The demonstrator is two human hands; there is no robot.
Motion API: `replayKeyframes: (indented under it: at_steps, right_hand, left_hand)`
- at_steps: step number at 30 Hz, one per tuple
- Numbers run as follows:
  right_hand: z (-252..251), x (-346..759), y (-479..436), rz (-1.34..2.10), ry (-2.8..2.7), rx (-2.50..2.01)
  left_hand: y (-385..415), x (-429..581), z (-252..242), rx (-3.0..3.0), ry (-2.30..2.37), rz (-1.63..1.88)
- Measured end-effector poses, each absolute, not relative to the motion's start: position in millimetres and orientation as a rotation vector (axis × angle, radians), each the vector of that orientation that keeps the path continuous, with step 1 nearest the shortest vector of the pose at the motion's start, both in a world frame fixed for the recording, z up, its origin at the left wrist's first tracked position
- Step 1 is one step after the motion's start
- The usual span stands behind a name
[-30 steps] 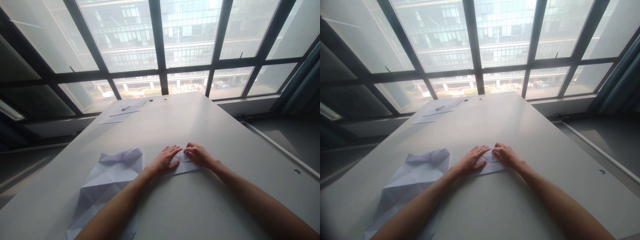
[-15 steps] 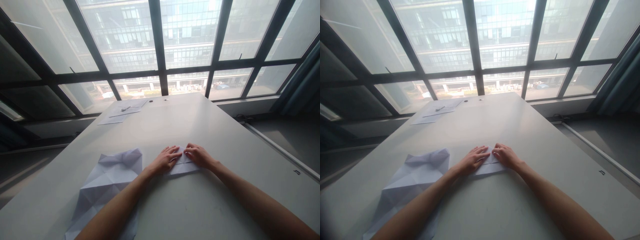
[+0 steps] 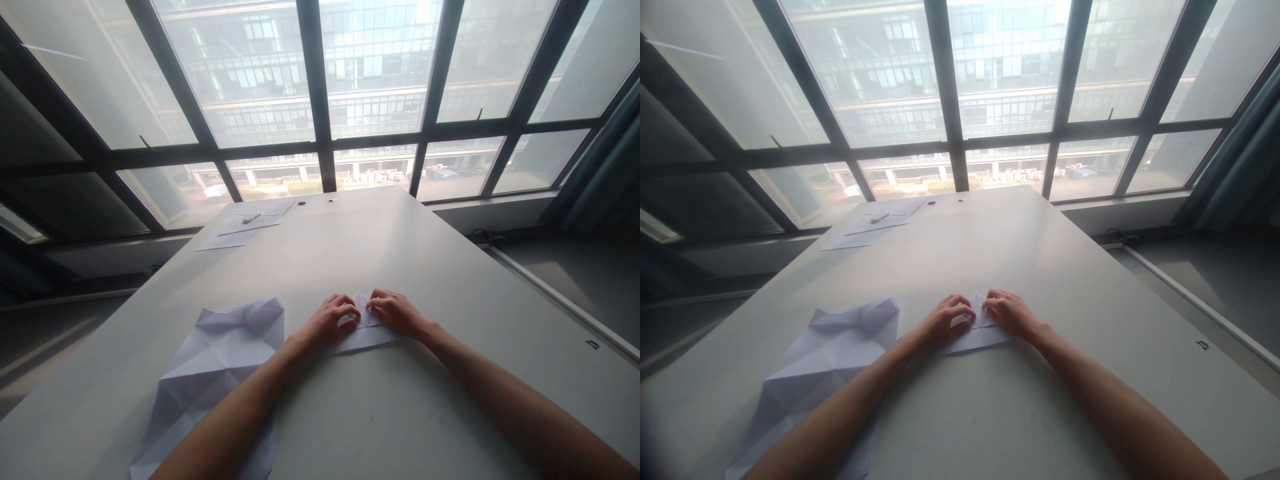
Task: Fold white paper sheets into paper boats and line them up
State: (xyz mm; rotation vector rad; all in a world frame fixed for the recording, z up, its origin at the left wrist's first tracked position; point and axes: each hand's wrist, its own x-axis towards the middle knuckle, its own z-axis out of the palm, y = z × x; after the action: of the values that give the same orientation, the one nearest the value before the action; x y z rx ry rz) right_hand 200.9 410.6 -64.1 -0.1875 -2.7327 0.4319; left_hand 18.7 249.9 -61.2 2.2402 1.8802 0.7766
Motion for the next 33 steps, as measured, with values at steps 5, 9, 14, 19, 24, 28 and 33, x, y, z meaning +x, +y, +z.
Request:
replayKeyframes:
  at_steps: [5,9,14,19,24,28,33]
  right_hand:
    - [-61.5,201.4,409.6,0.448,-2.714,-0.12]
    - [-61.5,201.0,409.2,0.494,-2.668,-0.163]
    - [-66.6,199.7,410.5,0.547,-2.646,-0.153]
    - [-70.3,199.6,411.4,0.491,-2.663,-0.168]
    - [-63.7,201.4,408.8,0.462,-2.684,-0.112]
    - [-61.1,203.0,411.7,0.48,-2.698,-0.104]
    - [-62.4,205.0,418.5,0.594,-2.667,-0.053]
  left_hand:
    - [250.7,16.5,-64.0,2.252,1.919,0.807]
    - [253.0,13.0,-66.9,2.275,1.992,0.797]
    - [253.6,15.0,-64.0,2.24,2.065,0.77]
    - [251.2,18.4,-60.9,2.22,2.136,0.719]
    - [251.0,13.1,-64.8,2.237,2.098,0.722]
    - [252.9,8.3,-66.2,2.267,2.078,0.722]
    - [253.3,9.1,-62.2,2.221,2.105,0.738]
